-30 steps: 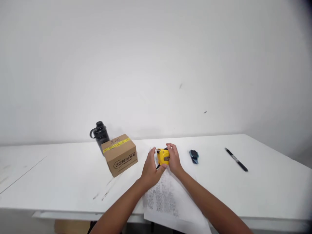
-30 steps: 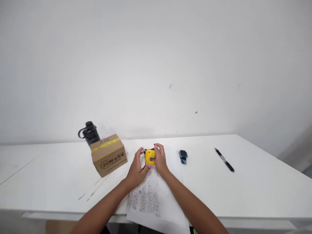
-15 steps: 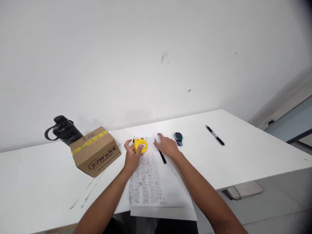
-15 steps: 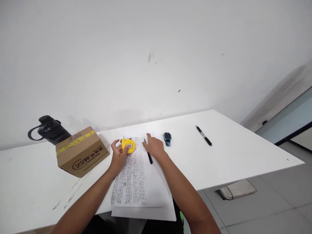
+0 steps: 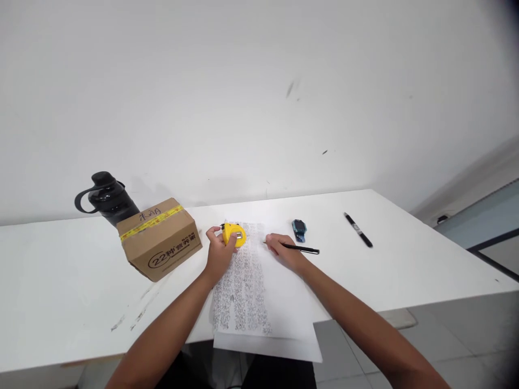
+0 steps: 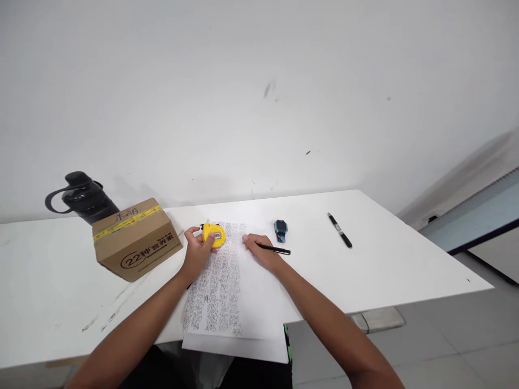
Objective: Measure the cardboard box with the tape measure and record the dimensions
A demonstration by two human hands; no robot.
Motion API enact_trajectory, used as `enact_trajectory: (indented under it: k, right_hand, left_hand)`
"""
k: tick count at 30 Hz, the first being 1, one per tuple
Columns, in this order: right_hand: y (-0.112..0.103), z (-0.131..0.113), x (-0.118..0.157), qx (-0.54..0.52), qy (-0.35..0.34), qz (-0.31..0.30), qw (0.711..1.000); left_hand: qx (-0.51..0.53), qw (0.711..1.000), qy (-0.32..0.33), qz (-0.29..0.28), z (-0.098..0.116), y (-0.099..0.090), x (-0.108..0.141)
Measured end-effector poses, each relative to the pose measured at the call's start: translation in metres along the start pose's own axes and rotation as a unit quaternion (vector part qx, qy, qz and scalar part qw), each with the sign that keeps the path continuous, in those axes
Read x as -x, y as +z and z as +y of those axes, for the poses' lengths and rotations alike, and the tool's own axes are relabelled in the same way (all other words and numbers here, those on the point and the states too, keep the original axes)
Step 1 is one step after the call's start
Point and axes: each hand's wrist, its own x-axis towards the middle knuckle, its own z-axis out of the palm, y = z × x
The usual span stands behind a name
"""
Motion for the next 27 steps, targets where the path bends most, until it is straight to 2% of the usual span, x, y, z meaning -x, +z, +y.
enact_trajectory:
  k: [4, 8, 10, 15, 27]
  right_hand:
    - [0.009, 0.012, 0.000, 0.032, -0.002, 0.003, 0.999]
    - [0.011, 0.009, -0.004, 0.070, 0.042, 0.054, 0.995]
    - [0.012, 0.009, -0.004, 0.076, 0.061, 0.061, 0.993]
    - [0.013, 0.010, -0.001, 0.096, 0.056, 0.041, 0.993]
    - [0.014, 0.010, 0.001, 0.093, 0.044, 0.038, 0.994]
  left_hand:
    - [-0.018, 1.000, 0.001, -0.009, -0.002, -0.001, 0.000]
    - [-0.018, 1.000, 0.010, -0.020, -0.003, -0.002, 0.000]
    - [-0.018, 0.999, 0.015, -0.026, -0.003, -0.002, 0.000]
    - [-0.024, 0.999, 0.019, -0.033, 0.000, -0.003, 0.002]
    - [-0.044, 0.998, 0.033, -0.024, 0.005, -0.004, 0.005]
